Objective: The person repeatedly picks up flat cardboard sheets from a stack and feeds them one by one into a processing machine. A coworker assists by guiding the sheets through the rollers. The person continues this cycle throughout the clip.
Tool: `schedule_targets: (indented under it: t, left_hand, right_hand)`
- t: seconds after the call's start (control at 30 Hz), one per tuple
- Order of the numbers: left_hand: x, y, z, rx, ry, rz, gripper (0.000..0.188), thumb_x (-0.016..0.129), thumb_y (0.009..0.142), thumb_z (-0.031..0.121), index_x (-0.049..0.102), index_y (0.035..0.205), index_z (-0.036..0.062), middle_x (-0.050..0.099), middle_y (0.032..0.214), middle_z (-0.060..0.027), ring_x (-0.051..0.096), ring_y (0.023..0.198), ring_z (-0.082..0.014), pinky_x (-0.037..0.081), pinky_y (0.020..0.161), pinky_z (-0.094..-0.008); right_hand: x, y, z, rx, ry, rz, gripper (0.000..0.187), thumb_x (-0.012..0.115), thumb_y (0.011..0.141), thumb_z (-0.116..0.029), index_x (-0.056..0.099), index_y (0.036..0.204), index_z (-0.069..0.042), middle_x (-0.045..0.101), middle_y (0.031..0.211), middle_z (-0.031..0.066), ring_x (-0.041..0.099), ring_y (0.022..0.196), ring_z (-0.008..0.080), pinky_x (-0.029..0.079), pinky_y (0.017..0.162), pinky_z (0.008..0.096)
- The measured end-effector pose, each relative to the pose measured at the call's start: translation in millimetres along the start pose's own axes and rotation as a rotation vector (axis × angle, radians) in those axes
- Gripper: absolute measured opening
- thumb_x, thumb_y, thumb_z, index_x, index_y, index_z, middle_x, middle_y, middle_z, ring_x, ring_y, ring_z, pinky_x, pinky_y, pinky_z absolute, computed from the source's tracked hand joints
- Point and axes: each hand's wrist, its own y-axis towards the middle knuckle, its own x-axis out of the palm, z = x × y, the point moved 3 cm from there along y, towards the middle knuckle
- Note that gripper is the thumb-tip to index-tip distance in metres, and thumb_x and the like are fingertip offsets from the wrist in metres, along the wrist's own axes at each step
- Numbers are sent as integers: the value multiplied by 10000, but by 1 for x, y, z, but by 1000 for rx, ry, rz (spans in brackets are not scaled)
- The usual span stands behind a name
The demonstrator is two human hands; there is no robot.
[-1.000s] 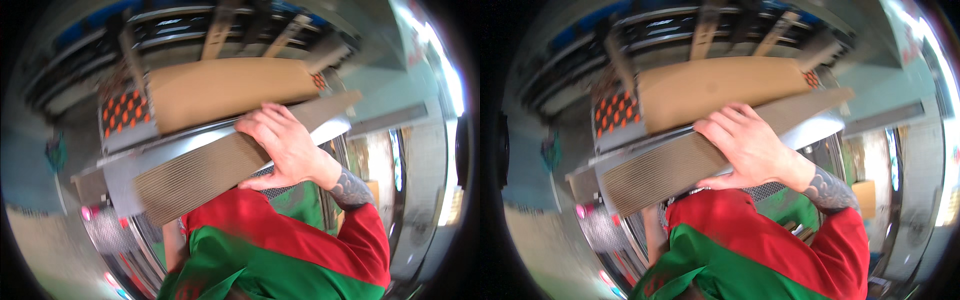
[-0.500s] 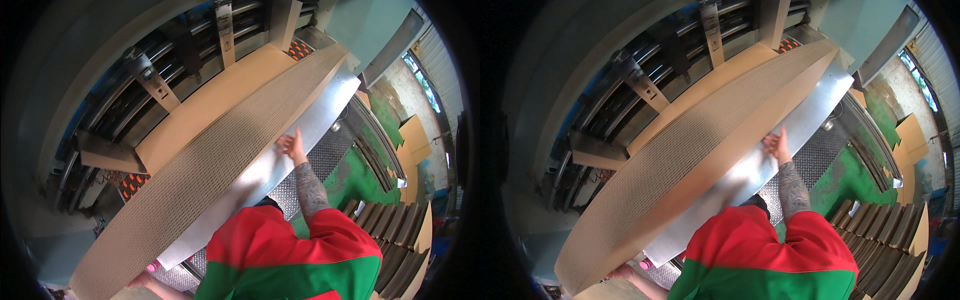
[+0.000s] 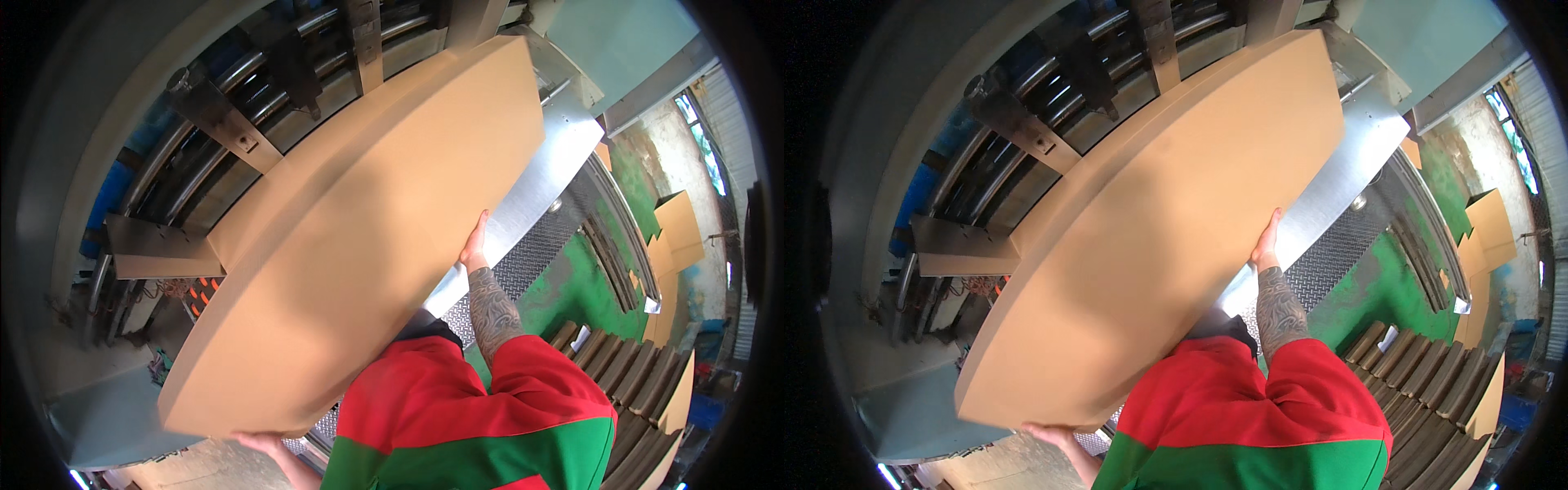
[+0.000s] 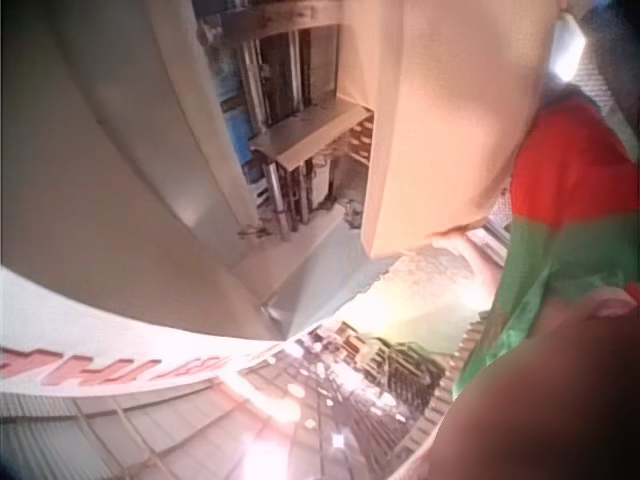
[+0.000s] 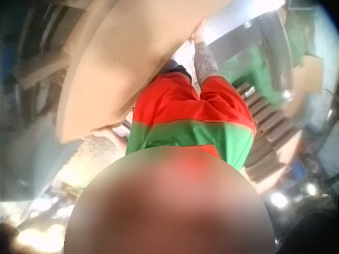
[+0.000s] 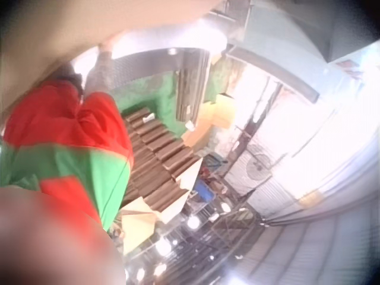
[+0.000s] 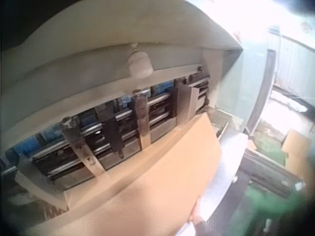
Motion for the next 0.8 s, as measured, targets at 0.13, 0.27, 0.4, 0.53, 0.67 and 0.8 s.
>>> schedule_targets:
  t: [0.13, 0.27, 0.4, 0.53, 0.67, 0.8]
  left_hand:
    - [34, 8, -83, -253, 309, -152, 959, 394, 1068, 725, 393, 1565, -95, 473, 1601, -202, 509, 1406, -345, 418, 1183, -447]
    - [54, 18, -146, -458, 492, -144, 945, 427, 1057, 734, 543, 1446, -119, 649, 1413, -180, 617, 1266, -321, 482, 1090, -415]
    - [44, 23, -170, -562, 366, -341, 876, 461, 1056, 717, 621, 1364, -88, 705, 1286, -156, 659, 1153, -260, 517, 996, -392]
    - [6, -41, -174, -534, 669, -619, 746, 466, 1081, 652, 686, 1315, -21, 753, 1098, -85, 705, 957, -220, 552, 875, -352]
    - [2, -118, -193, -1000, 73, -326, 813, 545, 1042, 666, 435, 1592, 77, 553, 1528, -118, 531, 1406, -274, 420, 1185, -427]
    - [34, -145, -198, -794, -71, -2, 757, 625, 1020, 631, 463, 1539, 105, 569, 1457, -99, 570, 1334, -243, 563, 1007, -364]
  right_hand:
    - [-42, 24, -25, -73, -289, 236, 1096, 480, 932, -873, 380, 1629, -34, 458, 1639, 159, 465, 1482, 340, 416, 1198, 496]
    - [-58, 36, -49, -67, -413, 427, 1181, 551, 898, -871, 414, 1572, 90, 522, 1577, 205, 556, 1407, 337, 473, 1150, 450]
    - [-43, 45, -71, -84, -510, 448, 1167, 557, 903, -861, 435, 1559, 96, 561, 1534, 217, 606, 1353, 337, 498, 1122, 425]
    - [-24, 55, -86, -82, -561, 457, 1141, 539, 921, -849, 437, 1557, 92, 559, 1534, 216, 626, 1326, 344, 530, 1083, 437]
    - [-11, 63, -90, 34, -597, 464, 1101, 453, 946, -863, 370, 1623, 2, 522, 1579, 207, 609, 1354, 365, 527, 1067, 538]
    - [18, 77, -96, 47, -646, 347, 1082, 416, 941, -883, 385, 1619, -40, 553, 1548, 194, 635, 1315, 383, 532, 1006, 634]
